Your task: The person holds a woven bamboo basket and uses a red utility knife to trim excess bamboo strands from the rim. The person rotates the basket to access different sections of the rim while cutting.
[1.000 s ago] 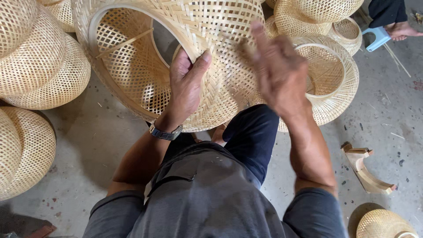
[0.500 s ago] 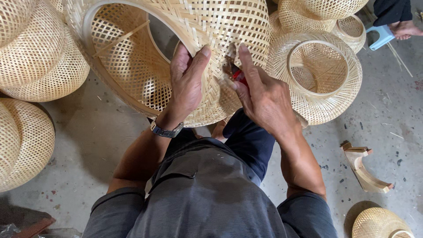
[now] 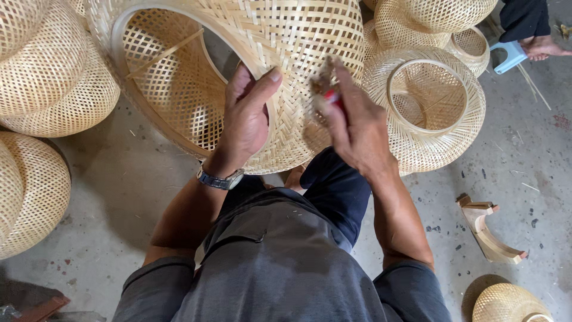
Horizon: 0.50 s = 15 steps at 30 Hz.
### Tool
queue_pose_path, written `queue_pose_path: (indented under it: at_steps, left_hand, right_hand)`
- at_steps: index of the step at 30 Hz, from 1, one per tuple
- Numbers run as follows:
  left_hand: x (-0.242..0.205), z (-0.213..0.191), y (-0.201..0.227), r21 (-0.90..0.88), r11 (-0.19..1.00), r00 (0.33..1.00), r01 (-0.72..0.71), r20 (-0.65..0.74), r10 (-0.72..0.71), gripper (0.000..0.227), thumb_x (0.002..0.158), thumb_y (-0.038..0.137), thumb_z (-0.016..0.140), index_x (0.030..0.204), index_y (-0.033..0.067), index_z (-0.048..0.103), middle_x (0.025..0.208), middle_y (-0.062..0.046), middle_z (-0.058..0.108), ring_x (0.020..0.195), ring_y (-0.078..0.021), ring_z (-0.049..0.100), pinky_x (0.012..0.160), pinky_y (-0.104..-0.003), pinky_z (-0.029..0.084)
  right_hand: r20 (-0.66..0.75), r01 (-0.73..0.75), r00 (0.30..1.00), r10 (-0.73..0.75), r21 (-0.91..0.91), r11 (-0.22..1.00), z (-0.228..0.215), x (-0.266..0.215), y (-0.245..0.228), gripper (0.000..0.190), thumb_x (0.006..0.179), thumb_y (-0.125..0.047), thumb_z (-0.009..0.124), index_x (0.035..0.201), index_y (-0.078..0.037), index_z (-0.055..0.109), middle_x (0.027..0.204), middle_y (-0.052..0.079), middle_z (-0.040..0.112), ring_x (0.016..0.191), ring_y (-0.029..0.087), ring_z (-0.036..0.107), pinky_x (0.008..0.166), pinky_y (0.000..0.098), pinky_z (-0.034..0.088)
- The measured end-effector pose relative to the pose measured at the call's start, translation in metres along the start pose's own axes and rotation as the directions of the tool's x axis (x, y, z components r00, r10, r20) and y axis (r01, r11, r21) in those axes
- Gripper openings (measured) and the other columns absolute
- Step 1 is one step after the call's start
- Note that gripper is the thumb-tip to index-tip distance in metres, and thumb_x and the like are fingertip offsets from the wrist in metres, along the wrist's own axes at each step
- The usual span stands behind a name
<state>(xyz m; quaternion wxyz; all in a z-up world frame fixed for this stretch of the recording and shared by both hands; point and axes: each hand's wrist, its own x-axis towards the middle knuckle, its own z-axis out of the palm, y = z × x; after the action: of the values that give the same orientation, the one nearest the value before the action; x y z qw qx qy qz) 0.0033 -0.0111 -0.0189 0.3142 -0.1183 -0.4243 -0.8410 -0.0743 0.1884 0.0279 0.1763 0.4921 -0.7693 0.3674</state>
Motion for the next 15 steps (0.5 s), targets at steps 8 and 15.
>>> queue_pose_path:
  at_steps: [8, 15]
  left_hand:
    - [0.001, -0.002, 0.024, -0.411, 0.895, 0.984, 0.175, 0.05, -0.169, 0.041, 0.102, 0.024, 0.063, 0.134, -0.0022, 0.062, 0.128, -0.013, 0.071, 0.125, -0.0224, 0.065, 0.114, -0.04, 0.05]
    - [0.025, -0.037, 0.012, -0.459, 0.774, 0.888, 0.436, 0.361, -0.286, 0.03, 0.107, 0.016, 0.064, 0.132, -0.0005, 0.065, 0.128, -0.013, 0.071, 0.126, -0.0215, 0.066, 0.112, -0.039, 0.052]
  right_hand:
    - [-0.126, -0.077, 0.99, 0.066, -0.087, 0.993, 0.0, -0.003, 0.033, 0.119, 0.077, -0.072, 0.078, 0.158, 0.004, 0.036, 0.152, 0.034, 0.046, 0.137, 0.043, 0.059, 0.108, 0.0509, 0.059]
    - [-0.029, -0.162, 0.983, 0.181, 0.328, 0.931, 0.0, -0.006, 0.023, 0.113, 0.075, -0.04, 0.092, 0.161, 0.004, 0.033, 0.158, 0.028, 0.051, 0.144, 0.035, 0.059, 0.115, 0.0464, 0.054]
